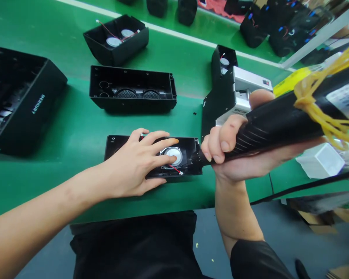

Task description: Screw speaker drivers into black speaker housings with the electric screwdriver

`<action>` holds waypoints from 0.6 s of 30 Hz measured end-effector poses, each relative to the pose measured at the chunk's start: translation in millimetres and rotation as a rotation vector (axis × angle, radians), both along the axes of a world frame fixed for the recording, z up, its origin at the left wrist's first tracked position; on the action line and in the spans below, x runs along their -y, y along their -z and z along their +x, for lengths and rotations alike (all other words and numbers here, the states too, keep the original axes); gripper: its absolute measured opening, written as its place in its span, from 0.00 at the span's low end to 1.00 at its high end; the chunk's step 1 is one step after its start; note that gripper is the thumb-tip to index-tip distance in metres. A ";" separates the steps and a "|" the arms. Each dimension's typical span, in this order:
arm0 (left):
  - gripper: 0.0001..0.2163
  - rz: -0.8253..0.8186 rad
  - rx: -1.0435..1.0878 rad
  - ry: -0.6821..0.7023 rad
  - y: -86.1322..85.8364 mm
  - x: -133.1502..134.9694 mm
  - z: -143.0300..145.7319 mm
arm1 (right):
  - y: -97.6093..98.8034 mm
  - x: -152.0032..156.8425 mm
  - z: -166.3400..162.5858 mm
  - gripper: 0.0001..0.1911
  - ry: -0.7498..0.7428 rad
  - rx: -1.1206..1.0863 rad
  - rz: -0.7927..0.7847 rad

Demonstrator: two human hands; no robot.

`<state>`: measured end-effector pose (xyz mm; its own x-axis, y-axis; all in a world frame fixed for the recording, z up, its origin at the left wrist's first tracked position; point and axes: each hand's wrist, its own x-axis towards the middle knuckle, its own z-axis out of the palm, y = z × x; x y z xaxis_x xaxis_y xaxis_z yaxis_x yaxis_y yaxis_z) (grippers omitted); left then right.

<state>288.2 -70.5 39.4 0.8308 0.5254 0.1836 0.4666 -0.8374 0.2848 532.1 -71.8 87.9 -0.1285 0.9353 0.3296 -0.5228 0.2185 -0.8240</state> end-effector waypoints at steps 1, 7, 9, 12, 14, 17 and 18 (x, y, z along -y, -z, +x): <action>0.19 -0.003 -0.001 0.000 0.6 -0.2 0.0 | 0.6 0.0 -0.8 0.21 0.009 -0.004 0.000; 0.19 -0.007 0.010 0.003 2.5 1.3 -0.4 | 4.4 0.1 -5.1 0.19 0.012 -0.071 -0.004; 0.19 -0.006 0.018 0.000 2.3 1.7 -0.6 | 6.3 0.1 -5.5 0.19 0.004 -0.070 0.002; 0.19 -0.001 0.027 -0.003 2.1 1.9 -0.7 | 9.3 0.6 -6.0 0.20 0.003 -0.054 0.012; 0.18 -0.002 0.029 -0.005 1.9 1.8 -0.7 | 11.0 2.1 -7.3 0.20 0.010 -0.041 0.018; 0.18 -0.008 0.024 -0.004 1.6 1.7 -0.4 | 12.8 6.6 -11.0 0.20 0.021 -0.027 0.038; 0.18 -0.008 0.020 -0.004 1.5 1.7 -0.2 | 13.4 8.5 -12.5 0.21 0.028 -0.019 0.045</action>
<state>288.0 -72.2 38.0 0.8246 0.5306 0.1963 0.4643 -0.8330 0.3010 519.6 -80.3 74.5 -0.0960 0.9226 0.3736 -0.5316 0.2698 -0.8029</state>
